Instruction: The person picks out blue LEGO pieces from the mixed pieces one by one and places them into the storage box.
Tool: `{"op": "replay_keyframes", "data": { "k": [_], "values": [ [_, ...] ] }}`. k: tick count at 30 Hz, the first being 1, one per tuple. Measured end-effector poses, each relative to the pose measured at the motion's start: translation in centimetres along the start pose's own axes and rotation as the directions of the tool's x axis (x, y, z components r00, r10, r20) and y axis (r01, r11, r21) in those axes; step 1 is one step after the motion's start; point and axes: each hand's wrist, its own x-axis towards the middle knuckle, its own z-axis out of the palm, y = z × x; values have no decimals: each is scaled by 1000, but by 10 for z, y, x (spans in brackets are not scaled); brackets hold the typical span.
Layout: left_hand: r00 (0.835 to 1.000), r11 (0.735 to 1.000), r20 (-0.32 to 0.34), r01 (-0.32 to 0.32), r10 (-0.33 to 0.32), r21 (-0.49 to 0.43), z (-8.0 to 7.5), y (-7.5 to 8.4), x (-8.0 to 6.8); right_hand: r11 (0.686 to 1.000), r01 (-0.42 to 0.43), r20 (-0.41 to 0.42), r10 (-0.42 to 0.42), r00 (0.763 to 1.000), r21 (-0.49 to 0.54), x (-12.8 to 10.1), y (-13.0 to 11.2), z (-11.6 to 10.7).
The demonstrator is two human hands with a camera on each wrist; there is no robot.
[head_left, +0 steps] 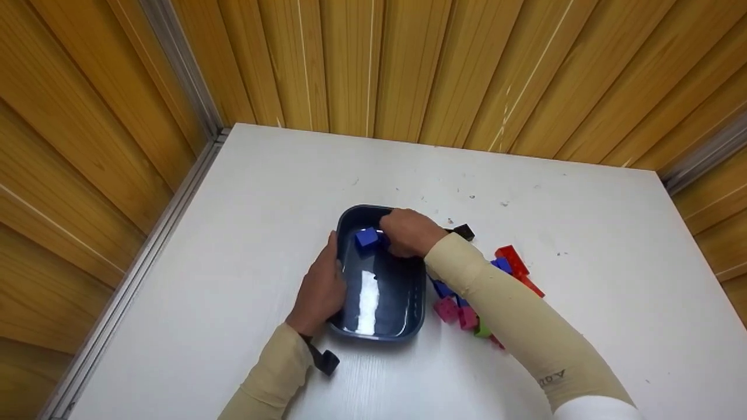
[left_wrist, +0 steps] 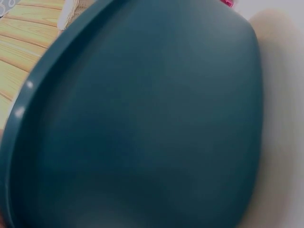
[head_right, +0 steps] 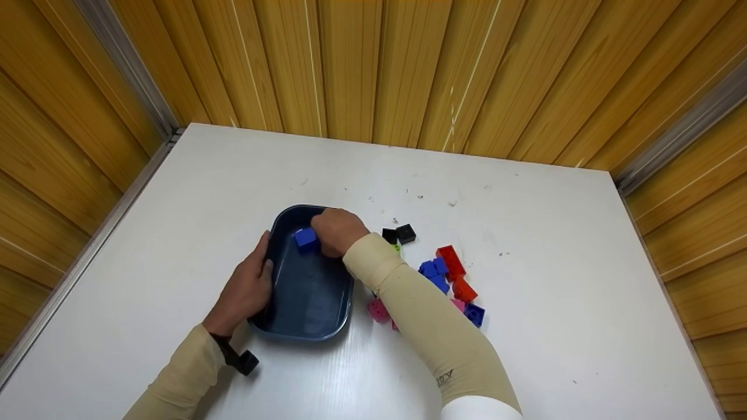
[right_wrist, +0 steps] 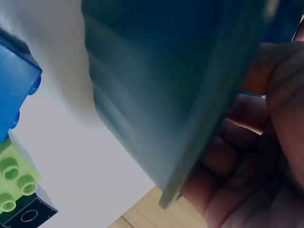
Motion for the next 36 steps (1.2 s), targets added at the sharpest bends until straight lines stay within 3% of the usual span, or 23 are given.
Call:
{"op": "replay_keyframes", "data": {
  "k": [5, 11, 15, 19, 23, 30, 36],
  "values": [
    [1000, 1000, -7, -17, 17, 10, 1, -1, 0, 999, 2, -15, -1, 1000, 39, -5, 0, -5],
    [1000, 1000, -4, -22, 22, 20, 2, -1, 0, 989, -12, -13, 14, 1000, 149, -25, 4, -29],
    [999, 999, -14, -39, 39, 20, 1, 2, 2, 982, 3, -51, 7, 999, 190, -42, 15, -47],
    [999, 999, -15, -39, 39, 17, 0, 1, 1, 983, -36, -58, 47, 997, 180, -58, 30, -60],
    [1000, 1000, -11, -8, 8, 19, -3, -3, -3, 984, -95, -19, 98, 995, 151, -68, 46, -63],
    [1000, 1000, -16, -10, 10, 10, -5, -8, -1, 979, -167, 76, 159, 984, 119, -91, 77, -53],
    [999, 999, -27, -27, 28, 22, -7, -11, 0, 961, -250, 234, 218, 948, 117, -107, 94, -31]
  ]
}}
